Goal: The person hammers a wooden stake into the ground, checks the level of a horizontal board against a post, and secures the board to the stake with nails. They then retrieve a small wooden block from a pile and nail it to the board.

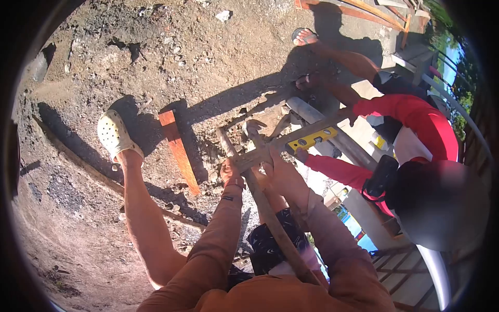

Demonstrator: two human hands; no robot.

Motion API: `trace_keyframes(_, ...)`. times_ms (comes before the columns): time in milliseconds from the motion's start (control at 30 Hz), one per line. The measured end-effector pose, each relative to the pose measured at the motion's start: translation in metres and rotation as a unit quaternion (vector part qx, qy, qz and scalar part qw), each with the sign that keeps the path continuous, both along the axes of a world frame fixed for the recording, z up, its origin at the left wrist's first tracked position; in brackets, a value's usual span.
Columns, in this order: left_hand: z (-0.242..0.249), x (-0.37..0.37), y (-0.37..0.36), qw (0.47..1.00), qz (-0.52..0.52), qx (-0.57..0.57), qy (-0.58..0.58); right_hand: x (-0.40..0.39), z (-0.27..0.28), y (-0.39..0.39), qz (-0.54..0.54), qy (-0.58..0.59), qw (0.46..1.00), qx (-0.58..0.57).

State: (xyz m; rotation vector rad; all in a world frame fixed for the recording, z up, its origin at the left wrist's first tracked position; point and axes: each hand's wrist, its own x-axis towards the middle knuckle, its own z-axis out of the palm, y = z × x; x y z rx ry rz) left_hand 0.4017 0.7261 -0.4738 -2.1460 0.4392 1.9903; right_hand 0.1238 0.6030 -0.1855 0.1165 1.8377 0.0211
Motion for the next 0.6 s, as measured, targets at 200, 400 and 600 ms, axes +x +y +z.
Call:
trace_keyframes(200,0.053,-0.033,-0.072,0.874,-0.482,-0.030,0.054,0.006,0.010,-0.010,0.011,0.286,0.949,-0.132)
trace_keyframes(400,-0.002,0.003,-0.017,0.829,-0.531,-0.156,0.084,0.041,-0.013,0.034,-0.003,0.021,1.000,0.002)
trace_keyframes(600,0.103,-0.083,-0.123,0.975,-0.183,0.114,-0.050,0.029,0.030,0.008,-0.079,0.108,0.989,-0.059)
